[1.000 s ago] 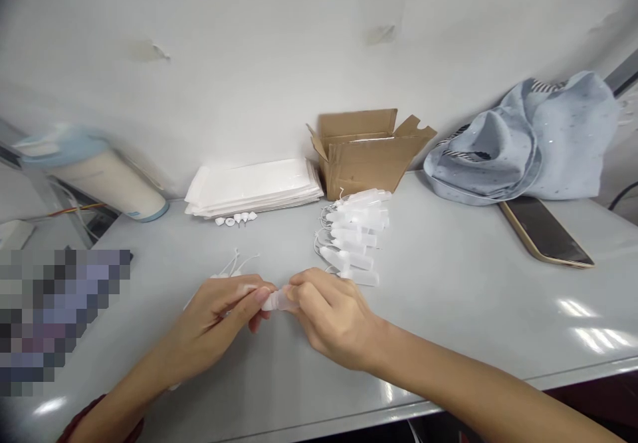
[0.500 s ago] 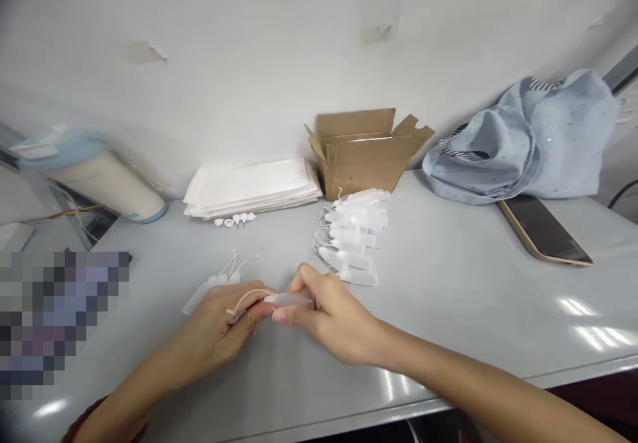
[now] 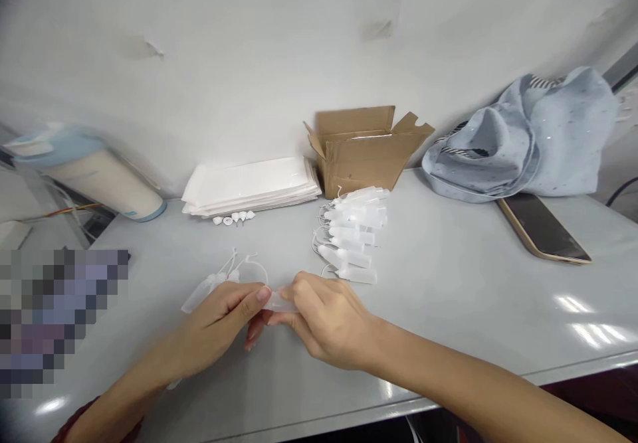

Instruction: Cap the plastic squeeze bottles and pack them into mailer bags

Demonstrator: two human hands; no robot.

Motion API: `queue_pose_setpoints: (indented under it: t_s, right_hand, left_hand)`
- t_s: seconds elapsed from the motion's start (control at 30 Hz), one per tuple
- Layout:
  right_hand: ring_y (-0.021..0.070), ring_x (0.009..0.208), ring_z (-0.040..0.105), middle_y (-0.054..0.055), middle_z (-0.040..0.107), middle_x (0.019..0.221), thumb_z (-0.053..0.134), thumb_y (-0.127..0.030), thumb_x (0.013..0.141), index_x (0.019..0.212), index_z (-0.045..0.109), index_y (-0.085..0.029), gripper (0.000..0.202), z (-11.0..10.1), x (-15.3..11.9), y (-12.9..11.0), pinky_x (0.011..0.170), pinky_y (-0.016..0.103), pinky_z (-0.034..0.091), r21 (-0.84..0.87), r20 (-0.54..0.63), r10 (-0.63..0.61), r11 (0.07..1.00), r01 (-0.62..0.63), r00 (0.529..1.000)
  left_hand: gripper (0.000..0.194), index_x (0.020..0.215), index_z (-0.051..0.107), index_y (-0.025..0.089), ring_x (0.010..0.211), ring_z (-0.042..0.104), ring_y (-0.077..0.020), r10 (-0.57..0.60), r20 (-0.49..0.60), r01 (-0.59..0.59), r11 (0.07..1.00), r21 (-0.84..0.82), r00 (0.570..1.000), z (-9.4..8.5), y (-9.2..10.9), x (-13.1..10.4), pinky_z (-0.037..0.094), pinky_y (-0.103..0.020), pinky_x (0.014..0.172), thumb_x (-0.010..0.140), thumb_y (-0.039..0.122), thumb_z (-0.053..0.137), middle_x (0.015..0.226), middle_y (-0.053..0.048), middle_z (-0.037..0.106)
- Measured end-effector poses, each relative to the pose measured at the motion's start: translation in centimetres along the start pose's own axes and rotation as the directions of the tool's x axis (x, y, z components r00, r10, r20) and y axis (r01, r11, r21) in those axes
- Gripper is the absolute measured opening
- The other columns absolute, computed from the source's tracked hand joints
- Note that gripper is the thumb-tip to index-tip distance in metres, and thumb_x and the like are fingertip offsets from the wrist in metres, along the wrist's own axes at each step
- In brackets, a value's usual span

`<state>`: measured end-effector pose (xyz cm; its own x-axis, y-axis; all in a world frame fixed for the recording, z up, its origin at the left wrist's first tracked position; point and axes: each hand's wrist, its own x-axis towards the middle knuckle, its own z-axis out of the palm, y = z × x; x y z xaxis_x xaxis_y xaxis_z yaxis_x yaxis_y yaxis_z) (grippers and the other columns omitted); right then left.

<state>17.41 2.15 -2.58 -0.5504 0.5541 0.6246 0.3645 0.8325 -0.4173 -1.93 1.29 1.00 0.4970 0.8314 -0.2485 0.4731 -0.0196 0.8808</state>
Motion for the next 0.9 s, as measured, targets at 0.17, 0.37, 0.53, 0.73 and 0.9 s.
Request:
queue_pose_setpoints:
  t_s: [0.17, 0.37, 0.53, 0.73, 0.9]
  right_hand:
    - [0.0100, 0.046, 0.040, -0.005, 0.047, 0.059, 0.046, -0.033, 0.094, 0.094, 0.044, -0.020, 0.013, -0.4, 0.2, -0.6, 0.043, 0.023, 0.033, 0.176, -0.010, 0.127, 0.977, -0.123, 0.992]
    - [0.0088, 0.050, 0.041, -0.004, 0.051, 0.057, 0.044, -0.038, 0.094, 0.080, 0.051, -0.019, 0.025, -0.6, 0.6, -1.3, 0.047, 0.022, 0.032, 0.470, 0.200, 0.523, 0.691, -0.549, 0.829]
    - [0.0064, 0.045, 0.028, -0.008, 0.036, 0.052, 0.051, -0.046, 0.089, 0.075, 0.049, -0.019, 0.031, -0.3, 0.8, -1.2, 0.042, 0.021, 0.023, 0.628, 0.342, 0.620, 0.409, -0.662, 0.706]
    - [0.0038, 0.038, 0.024, -0.009, 0.036, 0.051, 0.055, -0.053, 0.084, 0.067, 0.040, -0.020, 0.040, -1.0, 1.8, -1.2, 0.037, 0.019, 0.019, 0.689, 0.576, 0.588, 0.024, -0.725, 0.567]
    - [0.0081, 0.049, 0.043, -0.004, 0.050, 0.059, 0.053, -0.048, 0.085, 0.076, 0.052, -0.018, 0.031, -2.9, 2.5, 0.4, 0.046, 0.022, 0.033, 0.500, 0.222, 0.741, 0.472, -0.726, 0.634]
  left_hand:
    - [0.051, 0.056, 0.045, 0.018, 0.044, 0.038, -0.0096, 0.013, -0.067, -0.016, 0.999, -0.044, 0.998, 0.9, -0.1, -0.1, 0.032, -0.023, 0.047, 0.094, 0.049, 0.031, 0.046, 0.006, 0.039]
    - [0.052, 0.056, 0.050, 0.018, 0.042, 0.040, -0.0107, -0.009, -0.234, 0.033, 0.994, 0.101, 0.972, 1.9, 0.2, 0.1, 0.033, -0.024, 0.048, 0.093, 0.049, 0.031, 0.042, 0.005, 0.038]
    - [0.042, 0.057, 0.047, 0.018, 0.047, 0.044, -0.0101, 0.216, -0.306, -0.098, 0.928, 0.360, 0.927, 2.1, -0.5, 0.1, 0.035, -0.023, 0.051, 0.095, 0.033, 0.035, 0.048, 0.005, 0.044]
    - [0.036, 0.064, 0.050, 0.018, 0.045, 0.042, -0.0092, 0.612, -0.230, -0.342, 0.670, 0.659, 0.757, 1.3, -0.6, 0.1, 0.032, -0.021, 0.047, 0.096, 0.024, 0.036, 0.053, 0.003, 0.048]
    - [0.031, 0.073, 0.053, 0.020, 0.062, 0.054, -0.0137, 0.369, -0.429, -0.012, 0.769, 0.639, 0.824, -3.9, -1.3, 0.1, 0.041, -0.023, 0.057, 0.096, 0.028, 0.034, 0.069, 0.000, 0.058]
